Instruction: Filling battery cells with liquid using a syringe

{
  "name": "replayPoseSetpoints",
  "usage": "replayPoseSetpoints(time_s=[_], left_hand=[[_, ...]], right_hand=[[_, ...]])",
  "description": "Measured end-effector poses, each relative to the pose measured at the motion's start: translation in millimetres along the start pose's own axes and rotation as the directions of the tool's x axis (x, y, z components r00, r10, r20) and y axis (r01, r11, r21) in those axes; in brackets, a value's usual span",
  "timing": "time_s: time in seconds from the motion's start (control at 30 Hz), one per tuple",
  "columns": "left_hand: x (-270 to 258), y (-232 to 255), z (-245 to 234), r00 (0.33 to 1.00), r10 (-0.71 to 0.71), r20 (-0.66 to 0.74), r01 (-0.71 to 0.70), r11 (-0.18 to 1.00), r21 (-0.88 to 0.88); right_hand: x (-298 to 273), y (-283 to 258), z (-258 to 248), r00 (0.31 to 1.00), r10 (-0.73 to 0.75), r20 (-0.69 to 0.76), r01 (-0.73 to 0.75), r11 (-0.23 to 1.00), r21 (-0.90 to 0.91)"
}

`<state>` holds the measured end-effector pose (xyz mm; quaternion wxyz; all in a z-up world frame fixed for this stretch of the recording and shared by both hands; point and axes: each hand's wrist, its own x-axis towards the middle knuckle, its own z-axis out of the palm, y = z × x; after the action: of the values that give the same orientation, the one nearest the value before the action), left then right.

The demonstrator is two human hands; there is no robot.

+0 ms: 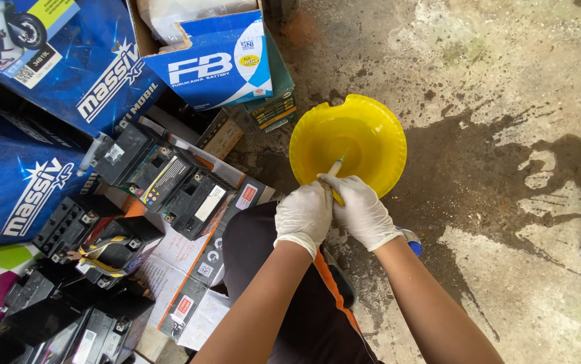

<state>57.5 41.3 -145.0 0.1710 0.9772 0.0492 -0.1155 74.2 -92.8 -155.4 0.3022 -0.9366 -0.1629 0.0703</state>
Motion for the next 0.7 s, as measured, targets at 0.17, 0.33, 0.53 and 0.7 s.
replayPoseSetpoints(time_s=[0.17, 0.33, 0.53, 0.7], left_hand=[[12.6, 1.5, -14.1, 0.978, -0.049, 0.201, 0.074, 0.990, -0.119], [32.6, -6.2, 9.4, 0.947, -0.111, 0.302, 0.158, 0.978, -0.137], [37.3, -6.6, 8.3, 0.899, -0.124, 0.420, 0.164, 0.985, -0.060], [33.4, 3.7, -29.0, 0.878, -0.119, 0.464, 0.178, 0.980, -0.084]], right_hand=[[1.9, 13.8, 14.4, 1.000, -0.019, 0.021, 0.018, 0.999, 0.034], [5.9, 12.8, 17.8, 0.998, -0.051, -0.032, 0.052, 0.998, 0.037], [15.0, 31.9, 27.8, 0.990, -0.126, 0.061, 0.127, 0.992, -0.019], [19.6, 34.8, 31.9, 0.986, -0.116, 0.117, 0.124, 0.990, -0.069]])
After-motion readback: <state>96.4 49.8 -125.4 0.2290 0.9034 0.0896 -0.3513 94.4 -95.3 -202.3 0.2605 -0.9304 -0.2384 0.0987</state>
